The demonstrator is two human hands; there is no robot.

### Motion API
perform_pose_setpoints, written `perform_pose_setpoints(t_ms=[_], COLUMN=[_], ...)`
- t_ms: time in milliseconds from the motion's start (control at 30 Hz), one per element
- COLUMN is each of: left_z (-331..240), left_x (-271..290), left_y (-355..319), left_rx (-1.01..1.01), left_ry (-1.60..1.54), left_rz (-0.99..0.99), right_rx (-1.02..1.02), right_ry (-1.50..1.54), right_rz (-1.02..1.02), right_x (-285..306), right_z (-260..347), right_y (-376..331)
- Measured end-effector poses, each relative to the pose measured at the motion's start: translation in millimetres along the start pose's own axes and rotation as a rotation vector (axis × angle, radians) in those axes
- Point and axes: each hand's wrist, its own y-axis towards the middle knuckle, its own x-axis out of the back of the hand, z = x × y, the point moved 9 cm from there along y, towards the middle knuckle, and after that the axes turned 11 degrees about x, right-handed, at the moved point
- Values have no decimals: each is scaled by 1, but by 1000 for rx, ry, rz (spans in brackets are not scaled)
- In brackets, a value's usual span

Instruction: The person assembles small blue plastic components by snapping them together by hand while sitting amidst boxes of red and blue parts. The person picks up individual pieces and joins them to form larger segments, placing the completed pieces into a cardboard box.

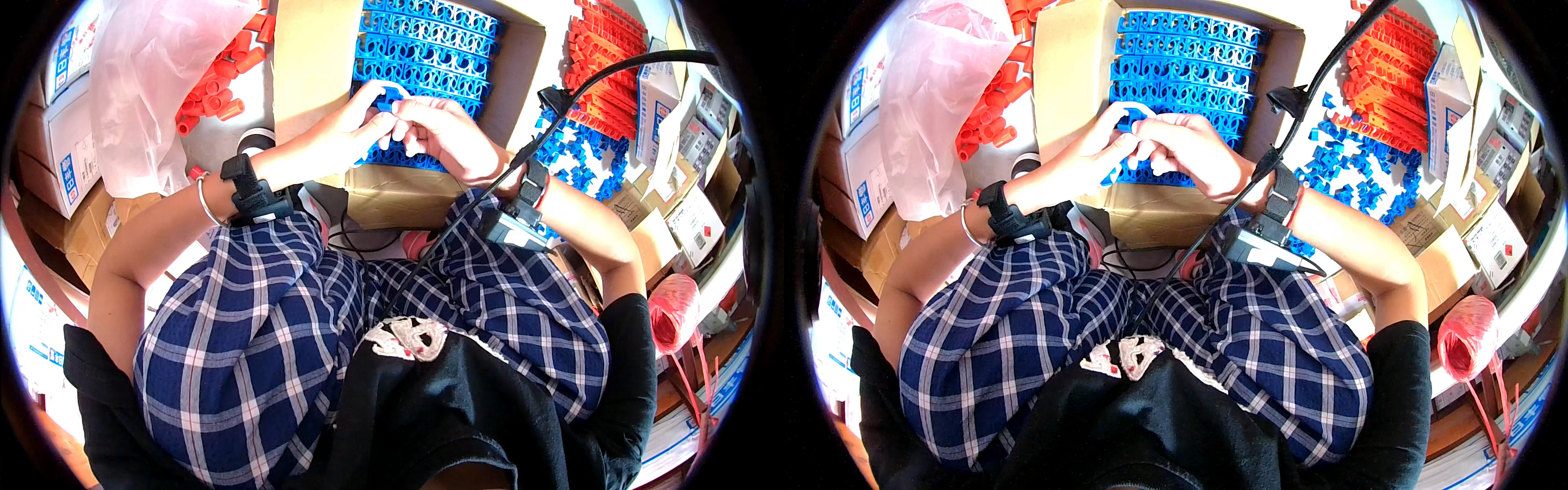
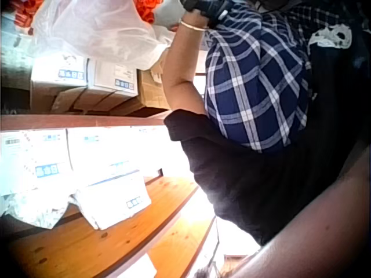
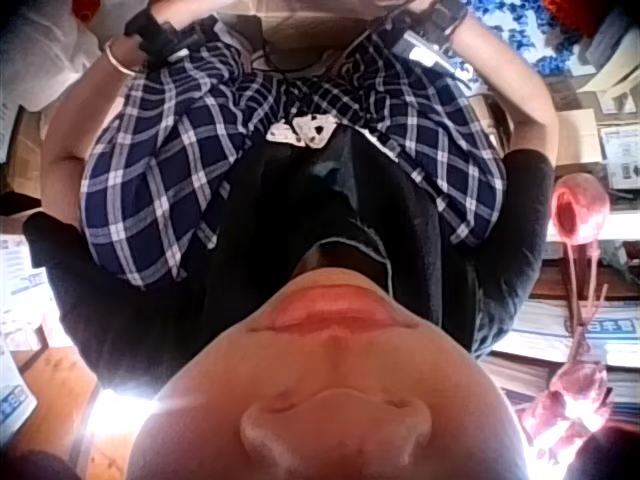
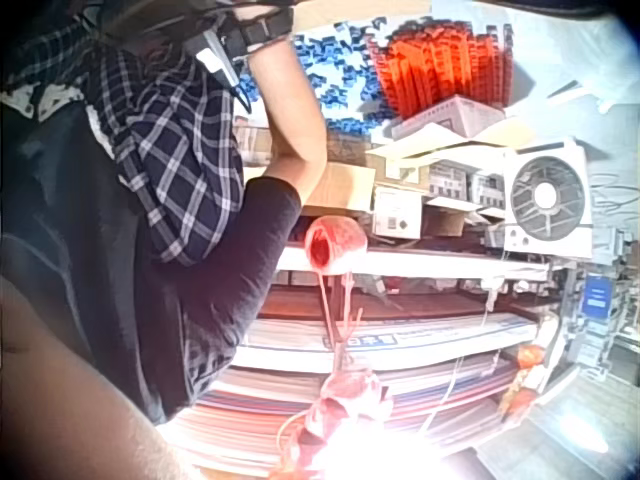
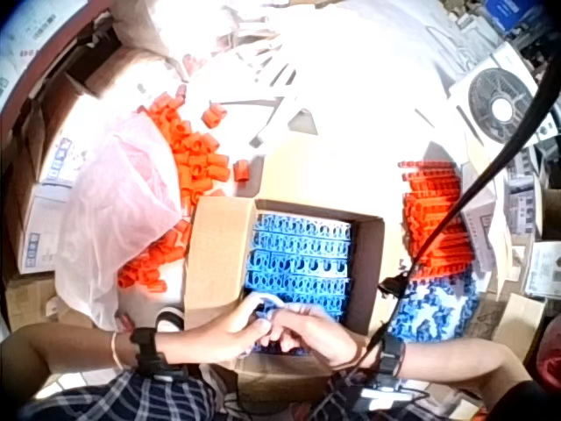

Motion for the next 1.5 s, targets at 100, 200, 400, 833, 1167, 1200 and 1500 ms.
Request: perform_pose_setpoints(t_ms=[100,200,400,833,1167,1200,1500], left_z=[0,-3,1,6,6,5,9], left_x=[1,1,0,4,6,5,4], left_y=[-2,-2,-3,-3,-6,-6,-6], left_rx=[1,5,101,60,145,144,200], left_ry=[10,32,109,58,218,228,203], left_rz=[-31,-45,-15,-112,22,24,70], right_rx=[-68,-98,-55,307,675,674,593], right_ry=[88,146,-4,-766,-1610,-1610,-1559], right_rz=[8,-8,-62,-66,87,87,69], right_x=[-4,0,8,19,17,16,22], right_z=[-7,-12,-4,59,81,79,54], right_y=[1,1,3,25,5,3,14])
